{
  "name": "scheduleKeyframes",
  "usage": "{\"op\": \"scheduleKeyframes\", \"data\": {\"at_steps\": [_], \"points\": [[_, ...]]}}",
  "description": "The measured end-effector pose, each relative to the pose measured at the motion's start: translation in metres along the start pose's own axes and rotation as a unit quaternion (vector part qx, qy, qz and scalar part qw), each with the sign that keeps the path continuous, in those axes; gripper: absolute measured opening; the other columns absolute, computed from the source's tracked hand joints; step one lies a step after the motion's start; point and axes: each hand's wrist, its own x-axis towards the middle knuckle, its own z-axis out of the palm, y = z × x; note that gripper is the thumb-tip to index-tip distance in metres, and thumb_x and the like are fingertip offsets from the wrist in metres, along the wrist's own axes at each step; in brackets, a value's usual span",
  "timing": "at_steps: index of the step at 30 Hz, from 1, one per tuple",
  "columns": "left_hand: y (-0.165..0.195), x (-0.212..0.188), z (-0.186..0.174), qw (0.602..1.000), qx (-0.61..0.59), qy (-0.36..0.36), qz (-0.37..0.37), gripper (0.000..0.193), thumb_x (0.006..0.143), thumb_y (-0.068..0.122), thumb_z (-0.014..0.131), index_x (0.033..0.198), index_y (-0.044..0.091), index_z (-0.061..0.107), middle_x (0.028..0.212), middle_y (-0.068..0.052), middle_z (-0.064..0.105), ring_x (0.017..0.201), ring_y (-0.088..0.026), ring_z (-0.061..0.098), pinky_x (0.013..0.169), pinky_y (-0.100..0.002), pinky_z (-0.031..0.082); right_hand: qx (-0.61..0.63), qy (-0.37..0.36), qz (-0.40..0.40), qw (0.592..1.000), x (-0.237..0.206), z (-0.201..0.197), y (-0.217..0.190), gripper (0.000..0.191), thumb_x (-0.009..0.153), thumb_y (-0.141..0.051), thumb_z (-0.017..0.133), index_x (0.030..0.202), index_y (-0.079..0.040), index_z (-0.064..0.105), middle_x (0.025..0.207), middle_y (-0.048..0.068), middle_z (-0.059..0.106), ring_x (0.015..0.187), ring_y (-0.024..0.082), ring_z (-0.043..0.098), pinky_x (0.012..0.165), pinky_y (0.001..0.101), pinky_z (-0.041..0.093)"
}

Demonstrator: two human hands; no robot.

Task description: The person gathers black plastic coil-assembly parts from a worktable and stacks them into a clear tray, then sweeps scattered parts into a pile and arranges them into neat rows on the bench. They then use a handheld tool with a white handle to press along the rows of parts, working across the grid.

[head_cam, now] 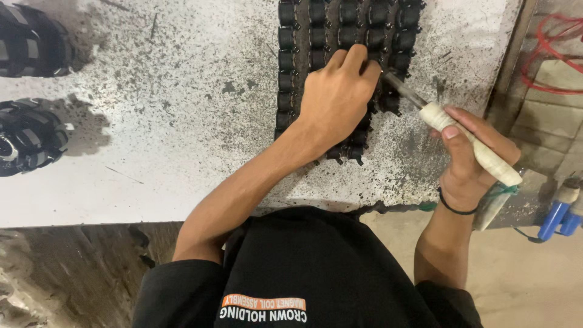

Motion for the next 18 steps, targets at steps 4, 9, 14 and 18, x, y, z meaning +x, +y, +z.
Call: {"op": "scheduleKeyframes", "data": {"at_steps": [4, 9, 14, 18], "points": [[0.003, 0.001, 0.006, 1.000, 0.007, -0.009, 0.006, 0.021, 0.076, 0.000, 0.072, 0.098, 0.000, 0.070, 0.101, -0.011, 0.059, 0.092, -0.025, 0.068, 0.057, -0.034, 0.059, -0.035, -0.008, 0.027, 0.999, 0.005, 0.000, -0.009, 0.025, 0.104, -0.009, 0.072, 0.119, 0.012, 0.072, 0.109, 0.023, 0.074, 0.089, 0.024, 0.075, 0.081, 0.0271, 0.061], [0.004, 0.003, 0.005, 1.000, 0.003, -0.009, 0.006, 0.021, 0.076, -0.001, 0.071, 0.097, -0.001, 0.070, 0.103, -0.013, 0.059, 0.093, -0.027, 0.068, 0.058, -0.035, 0.059, -0.067, -0.040, 0.037, 0.996, 0.009, -0.002, -0.020, 0.025, 0.105, -0.008, 0.073, 0.119, 0.012, 0.072, 0.109, 0.023, 0.074, 0.091, 0.024, 0.076, 0.080, 0.0263, 0.062], [0.001, 0.003, -0.001, 1.000, -0.021, 0.003, -0.015, 0.024, 0.075, -0.002, 0.071, 0.099, 0.001, 0.069, 0.102, -0.013, 0.059, 0.092, -0.028, 0.068, 0.060, -0.037, 0.059, -0.060, -0.018, 0.028, 0.998, 0.011, 0.002, -0.024, 0.026, 0.101, -0.012, 0.073, 0.116, 0.010, 0.072, 0.109, 0.021, 0.073, 0.093, 0.023, 0.075, 0.083, 0.0278, 0.062], [0.005, 0.005, -0.004, 1.000, -0.008, 0.006, -0.003, 0.026, 0.073, -0.002, 0.070, 0.098, 0.001, 0.068, 0.104, -0.013, 0.059, 0.094, -0.029, 0.067, 0.060, -0.037, 0.059, -0.038, -0.010, 0.032, 0.999, 0.007, 0.005, -0.024, 0.028, 0.104, -0.012, 0.074, 0.119, 0.012, 0.072, 0.110, 0.022, 0.074, 0.090, 0.023, 0.074, 0.082, 0.0277, 0.062]]}}
